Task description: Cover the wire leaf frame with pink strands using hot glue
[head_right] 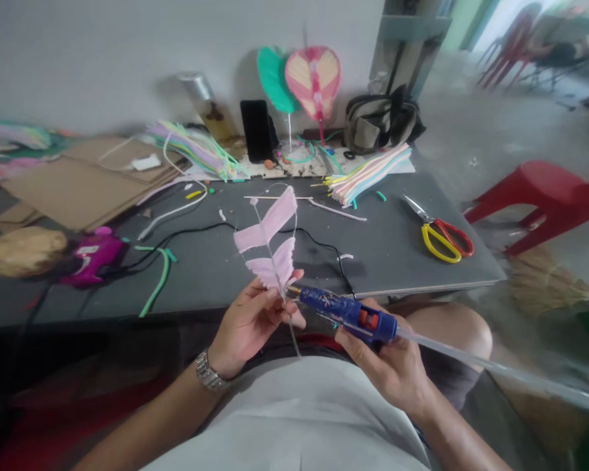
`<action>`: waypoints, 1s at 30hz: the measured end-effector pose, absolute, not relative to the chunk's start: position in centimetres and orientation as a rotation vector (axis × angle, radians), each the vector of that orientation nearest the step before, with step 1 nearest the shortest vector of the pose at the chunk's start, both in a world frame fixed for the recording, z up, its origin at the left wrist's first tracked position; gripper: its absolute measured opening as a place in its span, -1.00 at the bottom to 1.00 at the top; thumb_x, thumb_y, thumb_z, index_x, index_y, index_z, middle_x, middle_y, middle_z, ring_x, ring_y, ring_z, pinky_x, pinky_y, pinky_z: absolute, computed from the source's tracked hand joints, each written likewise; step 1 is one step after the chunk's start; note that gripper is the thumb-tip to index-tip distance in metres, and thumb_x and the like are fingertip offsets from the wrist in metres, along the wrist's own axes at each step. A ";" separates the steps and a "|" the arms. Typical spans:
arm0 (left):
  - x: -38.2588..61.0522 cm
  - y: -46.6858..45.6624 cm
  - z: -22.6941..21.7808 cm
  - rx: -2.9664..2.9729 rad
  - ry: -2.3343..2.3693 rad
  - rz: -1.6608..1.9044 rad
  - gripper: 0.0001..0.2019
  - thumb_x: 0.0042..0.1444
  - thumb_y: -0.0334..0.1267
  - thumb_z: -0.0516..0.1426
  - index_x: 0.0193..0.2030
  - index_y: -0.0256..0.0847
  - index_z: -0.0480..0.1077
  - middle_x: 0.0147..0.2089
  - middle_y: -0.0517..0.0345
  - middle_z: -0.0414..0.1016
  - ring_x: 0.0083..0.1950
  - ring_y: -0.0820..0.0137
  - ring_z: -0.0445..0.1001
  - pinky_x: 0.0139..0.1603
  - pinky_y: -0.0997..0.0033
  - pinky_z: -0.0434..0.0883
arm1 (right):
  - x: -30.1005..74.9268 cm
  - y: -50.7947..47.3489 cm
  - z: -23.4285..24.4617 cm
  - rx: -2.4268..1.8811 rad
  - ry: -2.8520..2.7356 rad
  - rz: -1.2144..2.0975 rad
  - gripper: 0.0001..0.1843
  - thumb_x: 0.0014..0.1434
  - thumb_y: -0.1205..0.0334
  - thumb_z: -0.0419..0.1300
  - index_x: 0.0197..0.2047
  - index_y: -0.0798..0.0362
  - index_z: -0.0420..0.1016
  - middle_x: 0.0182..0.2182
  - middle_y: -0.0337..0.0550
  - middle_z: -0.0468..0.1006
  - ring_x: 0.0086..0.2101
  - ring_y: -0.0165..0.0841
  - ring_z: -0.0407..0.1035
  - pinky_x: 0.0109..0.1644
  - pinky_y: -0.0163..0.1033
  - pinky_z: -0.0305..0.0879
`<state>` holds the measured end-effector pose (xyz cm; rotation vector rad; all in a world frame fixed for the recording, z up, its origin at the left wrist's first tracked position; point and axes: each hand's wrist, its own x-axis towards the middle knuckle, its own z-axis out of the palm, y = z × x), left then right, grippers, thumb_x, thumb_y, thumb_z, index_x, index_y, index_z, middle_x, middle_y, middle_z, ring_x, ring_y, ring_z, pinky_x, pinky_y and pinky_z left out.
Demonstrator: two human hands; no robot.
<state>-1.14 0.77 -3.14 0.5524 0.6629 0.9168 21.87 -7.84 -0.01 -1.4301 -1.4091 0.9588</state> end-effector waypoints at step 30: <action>-1.6 0.6 -2.9 0.830 0.619 1.034 -0.85 0.12 -0.24 0.40 -0.19 -0.19 0.61 -0.29 0.04 0.72 -0.40 0.38 0.64 -0.34 0.46 0.61 | 21.5 -8.5 -0.4 -1.337 -1.820 0.860 -0.79 0.43 0.11 0.17 -0.25 -0.01 0.32 -0.42 -0.32 0.37 -0.46 -0.44 0.26 -0.36 -0.30 0.18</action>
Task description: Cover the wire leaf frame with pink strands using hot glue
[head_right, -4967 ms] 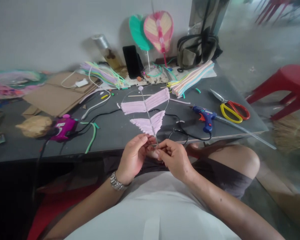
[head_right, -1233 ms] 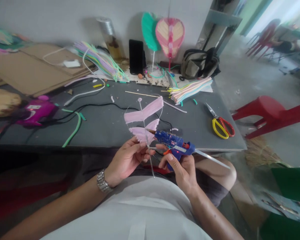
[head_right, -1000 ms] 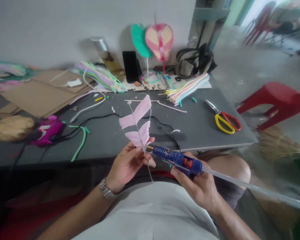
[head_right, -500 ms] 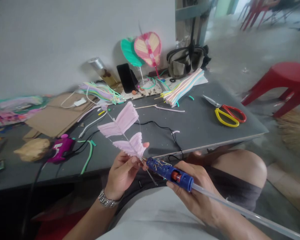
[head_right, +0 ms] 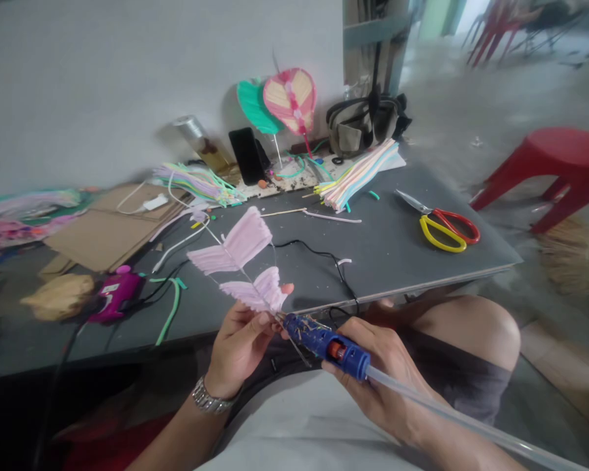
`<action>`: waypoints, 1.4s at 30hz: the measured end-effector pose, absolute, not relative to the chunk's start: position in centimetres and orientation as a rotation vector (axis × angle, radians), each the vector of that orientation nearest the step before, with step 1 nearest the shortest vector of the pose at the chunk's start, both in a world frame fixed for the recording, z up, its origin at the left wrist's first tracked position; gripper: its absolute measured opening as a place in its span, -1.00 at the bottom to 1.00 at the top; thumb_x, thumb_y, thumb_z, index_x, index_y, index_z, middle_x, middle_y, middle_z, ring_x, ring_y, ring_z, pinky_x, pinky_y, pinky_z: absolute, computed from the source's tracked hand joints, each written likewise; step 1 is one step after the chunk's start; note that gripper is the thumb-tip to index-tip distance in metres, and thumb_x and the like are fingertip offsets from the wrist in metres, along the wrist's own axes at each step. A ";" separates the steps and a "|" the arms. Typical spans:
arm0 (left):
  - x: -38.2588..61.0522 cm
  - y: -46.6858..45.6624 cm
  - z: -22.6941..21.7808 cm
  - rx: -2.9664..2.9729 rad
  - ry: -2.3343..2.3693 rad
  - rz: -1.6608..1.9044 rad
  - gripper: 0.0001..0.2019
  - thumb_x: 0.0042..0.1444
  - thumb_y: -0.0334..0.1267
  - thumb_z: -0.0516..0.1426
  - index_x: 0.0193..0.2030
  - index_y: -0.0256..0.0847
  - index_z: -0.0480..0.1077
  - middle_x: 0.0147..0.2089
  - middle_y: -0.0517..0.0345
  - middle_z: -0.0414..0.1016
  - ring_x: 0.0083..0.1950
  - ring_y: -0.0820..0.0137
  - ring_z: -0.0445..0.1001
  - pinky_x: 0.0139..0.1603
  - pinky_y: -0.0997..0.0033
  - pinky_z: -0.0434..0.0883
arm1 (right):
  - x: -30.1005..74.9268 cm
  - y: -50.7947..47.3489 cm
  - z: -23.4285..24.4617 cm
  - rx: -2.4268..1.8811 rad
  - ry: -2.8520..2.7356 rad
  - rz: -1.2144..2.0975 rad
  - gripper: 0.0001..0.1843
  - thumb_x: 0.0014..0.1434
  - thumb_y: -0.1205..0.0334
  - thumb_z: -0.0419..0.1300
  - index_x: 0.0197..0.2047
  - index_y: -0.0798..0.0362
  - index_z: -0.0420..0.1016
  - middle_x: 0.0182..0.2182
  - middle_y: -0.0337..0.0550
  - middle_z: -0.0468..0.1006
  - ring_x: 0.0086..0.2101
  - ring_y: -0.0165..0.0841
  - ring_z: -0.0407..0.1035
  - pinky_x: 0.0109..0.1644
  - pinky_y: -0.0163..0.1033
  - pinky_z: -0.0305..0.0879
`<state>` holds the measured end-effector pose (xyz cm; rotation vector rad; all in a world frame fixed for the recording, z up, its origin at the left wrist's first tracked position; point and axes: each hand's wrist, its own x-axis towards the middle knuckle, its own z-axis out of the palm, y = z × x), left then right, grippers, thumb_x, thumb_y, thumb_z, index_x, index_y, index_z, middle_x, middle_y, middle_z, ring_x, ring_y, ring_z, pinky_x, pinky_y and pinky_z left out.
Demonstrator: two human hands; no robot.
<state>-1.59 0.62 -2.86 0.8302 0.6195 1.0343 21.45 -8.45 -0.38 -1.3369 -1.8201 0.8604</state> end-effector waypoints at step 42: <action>-1.1 0.6 -2.3 0.850 0.740 1.041 -0.75 0.02 -0.17 0.45 -0.19 -0.21 0.63 -0.28 0.01 0.72 -0.46 0.39 0.58 -0.37 0.41 0.54 | 21.3 -8.6 -0.3 -1.280 -1.883 0.631 -0.88 0.31 0.37 0.14 -0.28 -0.02 0.33 -0.45 -0.25 0.41 -0.50 -0.39 0.29 -0.43 -0.27 0.20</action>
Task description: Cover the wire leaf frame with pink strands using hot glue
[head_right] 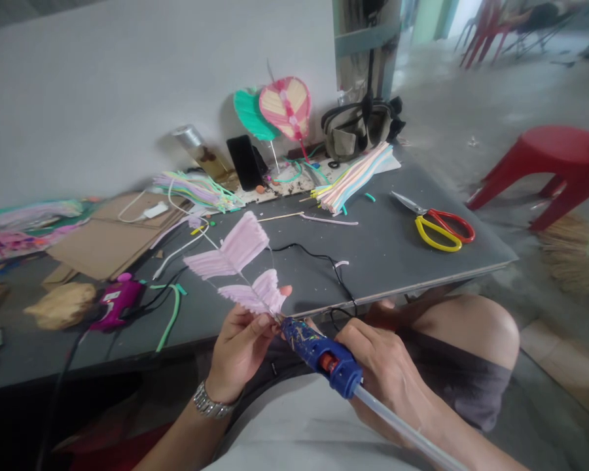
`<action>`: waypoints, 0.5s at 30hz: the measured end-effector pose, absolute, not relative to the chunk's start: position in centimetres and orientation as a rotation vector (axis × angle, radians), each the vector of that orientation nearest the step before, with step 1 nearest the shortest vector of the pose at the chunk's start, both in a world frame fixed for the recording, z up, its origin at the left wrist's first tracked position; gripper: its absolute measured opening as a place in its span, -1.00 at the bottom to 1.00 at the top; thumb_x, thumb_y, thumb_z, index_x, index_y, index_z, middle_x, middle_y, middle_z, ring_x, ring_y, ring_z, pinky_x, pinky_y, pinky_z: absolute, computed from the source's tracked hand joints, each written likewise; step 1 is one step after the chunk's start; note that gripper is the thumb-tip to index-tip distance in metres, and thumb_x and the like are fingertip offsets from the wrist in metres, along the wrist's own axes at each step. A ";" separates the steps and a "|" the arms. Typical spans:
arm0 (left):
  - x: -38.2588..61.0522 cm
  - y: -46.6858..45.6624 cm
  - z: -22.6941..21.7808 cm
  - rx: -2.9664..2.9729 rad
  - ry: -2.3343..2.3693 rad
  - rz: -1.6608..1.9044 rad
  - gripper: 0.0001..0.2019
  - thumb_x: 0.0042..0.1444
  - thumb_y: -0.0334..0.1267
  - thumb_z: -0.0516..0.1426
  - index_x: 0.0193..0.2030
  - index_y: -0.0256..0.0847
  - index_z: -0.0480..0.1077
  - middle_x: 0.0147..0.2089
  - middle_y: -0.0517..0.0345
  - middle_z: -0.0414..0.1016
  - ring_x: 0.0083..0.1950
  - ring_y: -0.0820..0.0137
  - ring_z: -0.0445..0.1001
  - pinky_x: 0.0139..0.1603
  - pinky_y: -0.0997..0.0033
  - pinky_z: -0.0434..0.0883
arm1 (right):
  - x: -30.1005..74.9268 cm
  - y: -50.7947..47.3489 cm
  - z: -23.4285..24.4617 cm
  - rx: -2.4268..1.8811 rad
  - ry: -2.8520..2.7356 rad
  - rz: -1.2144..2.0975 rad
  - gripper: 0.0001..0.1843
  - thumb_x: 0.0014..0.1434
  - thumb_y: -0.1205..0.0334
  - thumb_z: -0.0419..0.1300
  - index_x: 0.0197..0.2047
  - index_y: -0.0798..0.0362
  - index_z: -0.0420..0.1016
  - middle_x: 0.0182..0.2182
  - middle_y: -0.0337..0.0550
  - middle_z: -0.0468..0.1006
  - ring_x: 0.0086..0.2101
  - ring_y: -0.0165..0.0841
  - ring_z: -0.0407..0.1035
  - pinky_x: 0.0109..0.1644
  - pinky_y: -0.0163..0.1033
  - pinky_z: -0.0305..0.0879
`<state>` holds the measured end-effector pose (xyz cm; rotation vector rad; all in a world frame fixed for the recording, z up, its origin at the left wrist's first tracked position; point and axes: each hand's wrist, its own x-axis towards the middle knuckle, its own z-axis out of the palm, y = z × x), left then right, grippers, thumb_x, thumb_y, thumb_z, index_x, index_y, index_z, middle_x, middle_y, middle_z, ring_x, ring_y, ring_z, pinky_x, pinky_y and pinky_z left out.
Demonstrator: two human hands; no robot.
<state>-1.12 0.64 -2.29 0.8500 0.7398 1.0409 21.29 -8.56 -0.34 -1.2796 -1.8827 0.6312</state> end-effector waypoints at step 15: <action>-1.0 0.5 -2.0 0.856 0.712 1.009 -0.75 0.05 -0.14 0.44 -0.28 -0.23 0.56 -0.39 0.08 0.67 -0.46 0.39 0.58 -0.37 0.43 0.56 | 21.4 -8.5 0.4 -1.295 -1.827 0.750 -0.85 0.41 0.19 0.16 -0.23 -0.02 0.32 -0.41 -0.26 0.42 -0.47 -0.41 0.29 -0.41 -0.28 0.20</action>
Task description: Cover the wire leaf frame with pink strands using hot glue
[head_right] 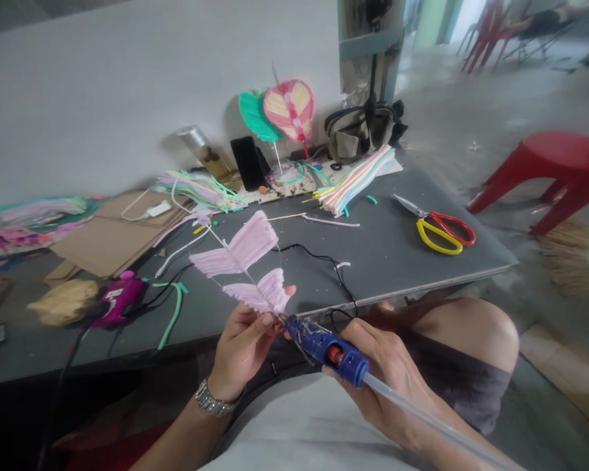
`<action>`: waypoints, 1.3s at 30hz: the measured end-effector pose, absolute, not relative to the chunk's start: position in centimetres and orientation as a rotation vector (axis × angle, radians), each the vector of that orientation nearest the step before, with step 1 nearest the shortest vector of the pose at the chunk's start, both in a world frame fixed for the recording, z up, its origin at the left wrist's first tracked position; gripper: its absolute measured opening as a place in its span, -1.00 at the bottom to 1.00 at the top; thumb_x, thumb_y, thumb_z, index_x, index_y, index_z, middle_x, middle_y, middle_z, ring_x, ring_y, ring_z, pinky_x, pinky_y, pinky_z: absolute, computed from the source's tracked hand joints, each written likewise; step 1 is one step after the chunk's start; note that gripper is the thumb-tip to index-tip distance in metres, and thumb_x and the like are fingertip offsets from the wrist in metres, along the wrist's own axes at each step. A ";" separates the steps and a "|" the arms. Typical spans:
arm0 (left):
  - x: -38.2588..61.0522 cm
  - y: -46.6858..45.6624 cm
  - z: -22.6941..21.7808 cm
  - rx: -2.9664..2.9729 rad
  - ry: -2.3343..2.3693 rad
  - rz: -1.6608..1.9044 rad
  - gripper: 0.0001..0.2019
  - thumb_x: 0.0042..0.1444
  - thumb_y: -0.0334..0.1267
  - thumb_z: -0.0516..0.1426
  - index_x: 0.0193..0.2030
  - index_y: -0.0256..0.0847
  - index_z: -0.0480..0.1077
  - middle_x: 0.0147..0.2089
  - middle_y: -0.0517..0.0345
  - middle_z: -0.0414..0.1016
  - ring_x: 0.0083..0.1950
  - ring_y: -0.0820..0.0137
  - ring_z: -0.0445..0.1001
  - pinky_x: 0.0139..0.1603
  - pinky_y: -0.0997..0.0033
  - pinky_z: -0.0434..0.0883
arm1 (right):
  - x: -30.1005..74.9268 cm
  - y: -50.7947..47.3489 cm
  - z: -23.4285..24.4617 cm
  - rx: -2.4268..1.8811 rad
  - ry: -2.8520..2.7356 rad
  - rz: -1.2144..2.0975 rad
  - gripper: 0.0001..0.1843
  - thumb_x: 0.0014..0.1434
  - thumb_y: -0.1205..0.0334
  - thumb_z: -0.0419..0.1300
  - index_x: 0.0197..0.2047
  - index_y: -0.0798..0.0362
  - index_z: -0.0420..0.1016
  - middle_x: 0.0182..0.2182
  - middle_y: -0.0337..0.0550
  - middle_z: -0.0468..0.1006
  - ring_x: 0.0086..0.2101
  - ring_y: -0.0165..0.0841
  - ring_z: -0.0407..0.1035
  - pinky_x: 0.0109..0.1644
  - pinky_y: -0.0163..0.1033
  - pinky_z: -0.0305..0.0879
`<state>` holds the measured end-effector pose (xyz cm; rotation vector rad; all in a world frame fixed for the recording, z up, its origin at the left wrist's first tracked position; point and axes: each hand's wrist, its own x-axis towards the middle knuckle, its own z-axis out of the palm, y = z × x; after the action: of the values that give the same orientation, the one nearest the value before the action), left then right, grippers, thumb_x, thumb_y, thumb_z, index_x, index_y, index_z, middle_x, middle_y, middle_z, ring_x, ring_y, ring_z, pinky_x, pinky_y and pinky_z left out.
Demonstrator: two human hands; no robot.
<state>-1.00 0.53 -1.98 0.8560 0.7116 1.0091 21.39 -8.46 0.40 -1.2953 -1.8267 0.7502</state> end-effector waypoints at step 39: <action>-0.7 0.4 -2.6 1.144 1.036 1.023 -0.62 0.12 0.03 0.36 -0.28 -0.31 0.50 -0.37 -0.04 0.68 -0.48 0.30 0.61 -0.62 0.49 0.42 | 21.9 -8.5 -1.6 -1.308 -1.979 0.470 -0.92 0.35 0.37 0.11 -0.19 0.00 0.35 -0.40 -0.23 0.39 -0.48 -0.37 0.27 -0.40 -0.26 0.15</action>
<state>-0.71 0.38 -2.64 1.1436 1.0356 1.0234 21.91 -8.50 -1.59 -1.3077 -1.9789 0.4702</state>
